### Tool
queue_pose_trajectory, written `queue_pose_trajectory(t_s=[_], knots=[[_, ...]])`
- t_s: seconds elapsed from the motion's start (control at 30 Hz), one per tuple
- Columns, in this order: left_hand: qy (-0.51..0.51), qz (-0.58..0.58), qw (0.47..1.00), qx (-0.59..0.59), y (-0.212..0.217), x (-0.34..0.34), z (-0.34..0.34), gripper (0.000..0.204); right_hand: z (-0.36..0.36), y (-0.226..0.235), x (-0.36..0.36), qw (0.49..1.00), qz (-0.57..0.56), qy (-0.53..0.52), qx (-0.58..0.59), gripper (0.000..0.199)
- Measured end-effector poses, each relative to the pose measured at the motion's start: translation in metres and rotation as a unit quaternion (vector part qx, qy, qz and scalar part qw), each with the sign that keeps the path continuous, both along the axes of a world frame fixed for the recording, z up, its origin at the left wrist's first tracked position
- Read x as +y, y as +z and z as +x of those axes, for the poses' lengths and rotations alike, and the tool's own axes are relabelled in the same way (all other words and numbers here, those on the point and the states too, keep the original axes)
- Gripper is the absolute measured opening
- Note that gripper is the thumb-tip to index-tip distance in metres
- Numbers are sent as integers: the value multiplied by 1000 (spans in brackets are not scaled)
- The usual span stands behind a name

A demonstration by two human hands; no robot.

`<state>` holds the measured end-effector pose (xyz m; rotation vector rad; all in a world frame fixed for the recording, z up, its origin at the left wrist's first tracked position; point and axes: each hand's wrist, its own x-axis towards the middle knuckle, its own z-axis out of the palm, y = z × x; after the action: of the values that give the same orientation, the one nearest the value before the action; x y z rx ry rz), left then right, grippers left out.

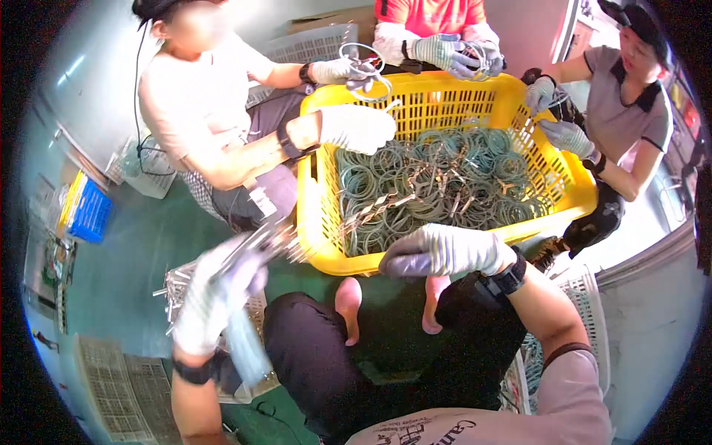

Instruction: Assembling small wire rings and metal components into a larger sub-assembly.

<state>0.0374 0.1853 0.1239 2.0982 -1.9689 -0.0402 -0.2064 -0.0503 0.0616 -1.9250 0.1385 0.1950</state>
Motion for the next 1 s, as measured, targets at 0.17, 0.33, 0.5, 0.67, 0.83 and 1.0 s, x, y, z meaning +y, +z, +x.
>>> queue_pose_trajectory(t_s=[0.17, 0.33, 0.5, 0.67, 0.83, 1.0], knots=[[-127, 4, 757, 641, -43, -114, -22, 45, -10, -16, -2, 1000, -25, 18, 2, 35], [-81, 84, 714, 691, -53, -164, -43, 37, -17, -13, -9, 999, -33, -9, -22, 34], [-28, -5, 718, 696, -23, -102, -29, 32, -23, 7, -17, 985, -148, -87, -6, 32], [15, -211, 832, 512, -38, -33, -29, 32, 1, 19, 27, 976, 150, -96, -124, 58], [151, -311, 927, 147, -63, -50, -54, 53, 53, 25, 97, 918, 331, -213, 49, 80], [240, -178, 947, 120, -53, -16, -46, 56, 57, 6, 118, 947, 260, -136, -127, 51]])
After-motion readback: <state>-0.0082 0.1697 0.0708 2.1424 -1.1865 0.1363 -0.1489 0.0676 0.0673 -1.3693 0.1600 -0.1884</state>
